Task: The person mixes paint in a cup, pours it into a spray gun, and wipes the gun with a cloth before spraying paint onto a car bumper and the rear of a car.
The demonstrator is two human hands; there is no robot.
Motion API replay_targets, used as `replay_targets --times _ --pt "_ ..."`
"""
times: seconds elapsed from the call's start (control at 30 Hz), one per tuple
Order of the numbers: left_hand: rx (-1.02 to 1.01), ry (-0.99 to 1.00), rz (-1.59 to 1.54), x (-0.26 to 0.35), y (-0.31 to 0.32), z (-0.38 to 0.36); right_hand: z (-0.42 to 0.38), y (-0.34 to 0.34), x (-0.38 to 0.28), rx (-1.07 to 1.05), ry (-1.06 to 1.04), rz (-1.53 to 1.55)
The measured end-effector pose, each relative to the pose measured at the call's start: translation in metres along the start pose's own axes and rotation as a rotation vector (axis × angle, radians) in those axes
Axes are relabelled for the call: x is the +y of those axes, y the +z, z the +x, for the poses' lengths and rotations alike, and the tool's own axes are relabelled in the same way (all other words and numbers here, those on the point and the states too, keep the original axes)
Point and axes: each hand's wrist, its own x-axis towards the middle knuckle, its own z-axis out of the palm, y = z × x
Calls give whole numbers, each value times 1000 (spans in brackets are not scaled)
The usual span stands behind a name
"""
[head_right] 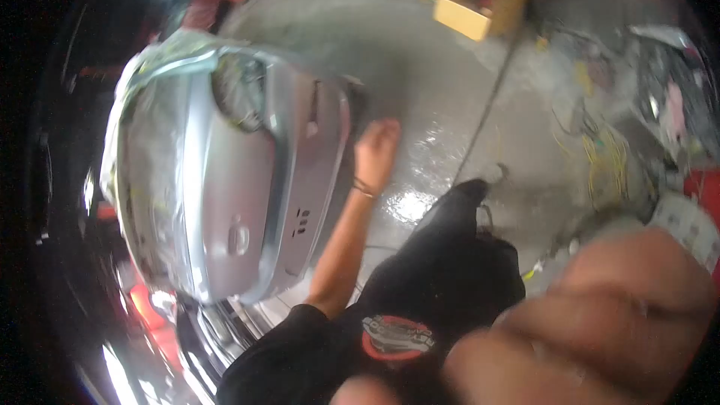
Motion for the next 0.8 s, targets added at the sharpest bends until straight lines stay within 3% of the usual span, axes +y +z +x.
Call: replay_targets --times 0.07,0.13,0.17,0.2,0.23,0.27,0.3,0.37,0.4,0.43,0.47,0.6,0.63,0.73,0.8 --pt "-370 -222 183 -117 55 -35 -15 -14 -7 -23 219 -107" --pt "-656 -347 354 -199 73 -78 -63 -16 9 126 277 -155" --pt "-749 -363 411 -234 71 -92 -91 -15 18 200 303 -186" --pt "-765 -155 387 -314 73 -110 -117 -15 23 270 331 -223" --pt "-793 -13 448 -319 71 -104 -128 -3 29 343 517 -275" --pt "-888 -235 588 -324 70 -88 -141 9 34 407 707 -312" --pt "-930 -460 391 -302 65 -67 -149 33 53 487 1057 -358" --pt "-900 -405 494 -293 60 -40 -160 60 100 577 1487 16" --pt "-912 -404 450 -309 58 -28 -208 91 109 552 1676 75" --pt "-909 -615 363 -293 59 -8 -249 117 103 294 1826 -19" --pt "-878 -710 249 -308 60 2 -318 152 83 -27 1821 -76" --pt "-932 -794 343 -296 86 35 -408 249 3 -85 2099 278" --pt "-938 -829 333 -286 102 37 -419 262 -11 -94 2215 442" --pt "-1078 -816 326 -251 156 35 -495 318 -64 331 2367 502" --pt "-1222 -678 360 -253 202 19 -509 297 -68 196 2442 504"
